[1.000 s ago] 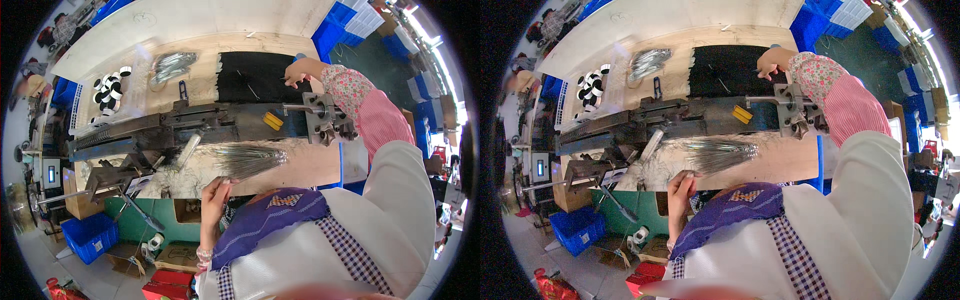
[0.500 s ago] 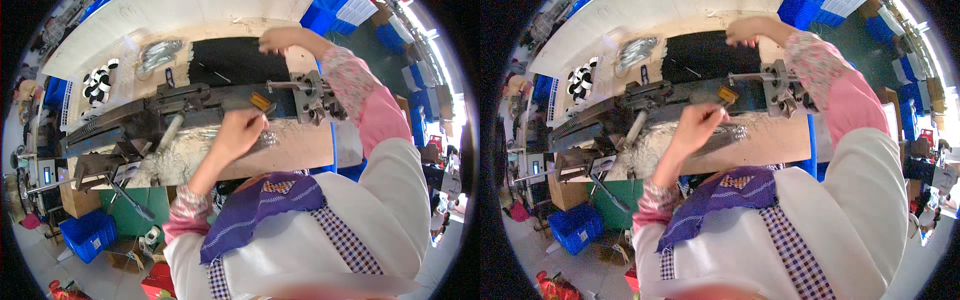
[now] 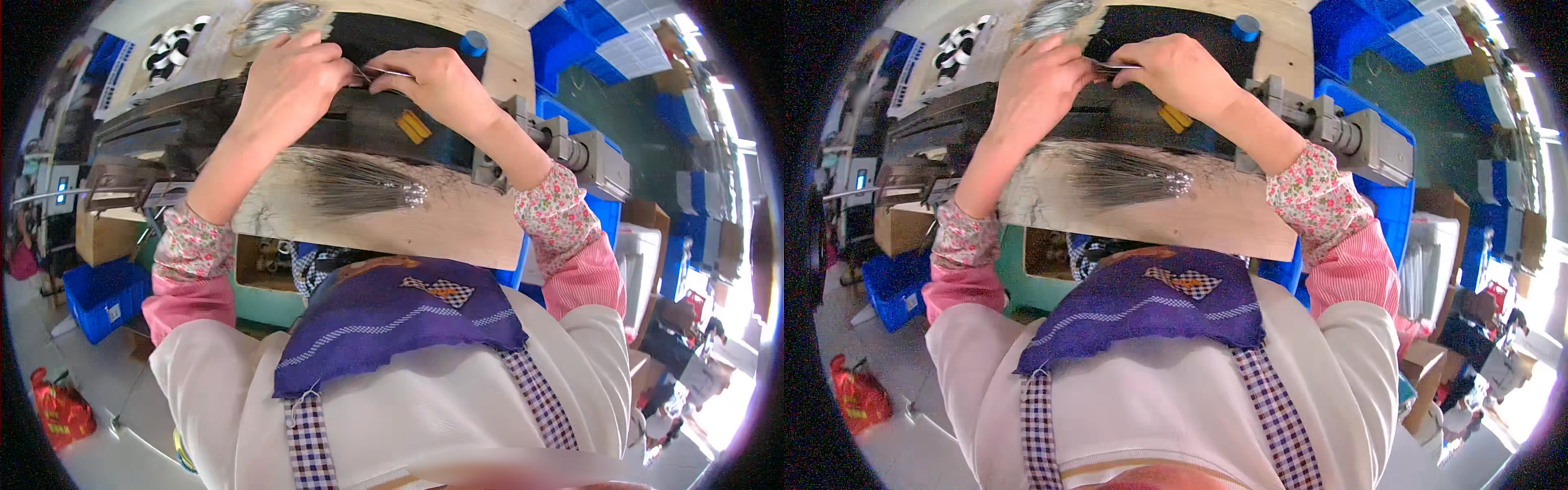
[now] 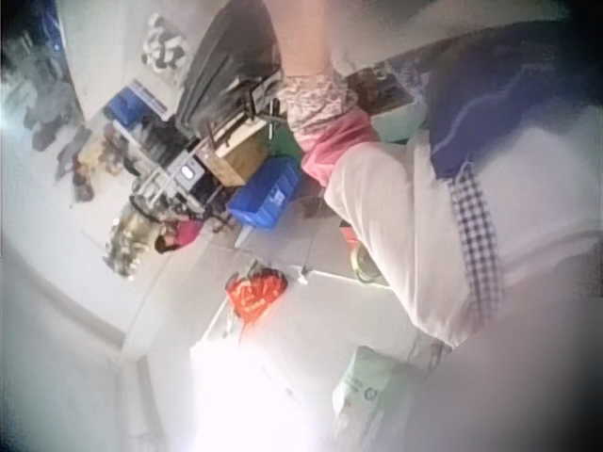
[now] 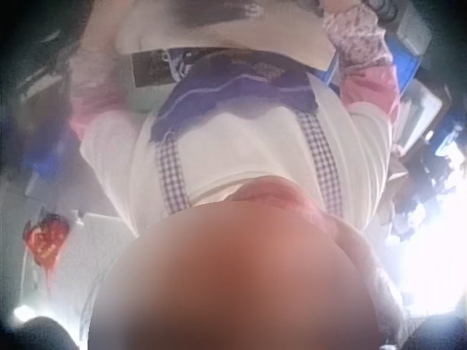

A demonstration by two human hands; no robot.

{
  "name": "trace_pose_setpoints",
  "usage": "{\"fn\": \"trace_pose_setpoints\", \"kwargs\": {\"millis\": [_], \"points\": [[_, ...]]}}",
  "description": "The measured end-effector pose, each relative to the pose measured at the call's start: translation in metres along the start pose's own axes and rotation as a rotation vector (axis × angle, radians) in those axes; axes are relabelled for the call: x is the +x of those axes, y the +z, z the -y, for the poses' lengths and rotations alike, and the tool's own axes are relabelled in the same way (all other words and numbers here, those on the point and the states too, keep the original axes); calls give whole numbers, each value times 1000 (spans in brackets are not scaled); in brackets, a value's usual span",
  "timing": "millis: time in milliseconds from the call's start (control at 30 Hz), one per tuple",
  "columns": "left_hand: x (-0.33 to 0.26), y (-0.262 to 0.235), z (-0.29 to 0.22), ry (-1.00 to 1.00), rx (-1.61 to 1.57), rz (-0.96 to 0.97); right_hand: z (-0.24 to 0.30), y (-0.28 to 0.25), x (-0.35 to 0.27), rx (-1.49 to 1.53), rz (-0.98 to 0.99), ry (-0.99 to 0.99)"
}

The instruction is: Assembling or preparing industrial brush segments by inserting metal pins or bristles into a fixture.

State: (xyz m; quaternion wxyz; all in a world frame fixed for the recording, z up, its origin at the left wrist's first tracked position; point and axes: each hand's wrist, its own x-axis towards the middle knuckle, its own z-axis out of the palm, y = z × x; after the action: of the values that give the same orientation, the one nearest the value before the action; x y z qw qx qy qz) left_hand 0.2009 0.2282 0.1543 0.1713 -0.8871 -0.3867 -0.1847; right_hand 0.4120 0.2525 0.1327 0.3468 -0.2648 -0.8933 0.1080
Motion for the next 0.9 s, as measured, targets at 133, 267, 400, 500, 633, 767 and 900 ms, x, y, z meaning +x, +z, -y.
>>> {"fn": "trace_pose_setpoints", "kwargs": {"millis": [133, 267, 400, 500, 633, 767, 900], "points": [[-12, 0, -3, -35, 63, -109, 2, 9, 6, 58, 48, 72], [-13, -3, -4, -230, -28, -427, 3, 10, 9, 208, -61, 170], [-69, 10, -53, -569, -586, -580, -6, 26, 15, 243, 25, 237], [-93, 30, -93, -1103, -1639, -248, 4, 31, 27, 267, 103, 264], [-122, 47, -55, -1391, -2825, -228, 6, 38, 22, 227, 122, 298], [-97, 9, -18, -980, -3231, -237, 11, 44, 22, 98, 51, 208], [-72, -25, -16, -981, -3169, -176, 8, 48, 23, 124, 45, 225]]}}
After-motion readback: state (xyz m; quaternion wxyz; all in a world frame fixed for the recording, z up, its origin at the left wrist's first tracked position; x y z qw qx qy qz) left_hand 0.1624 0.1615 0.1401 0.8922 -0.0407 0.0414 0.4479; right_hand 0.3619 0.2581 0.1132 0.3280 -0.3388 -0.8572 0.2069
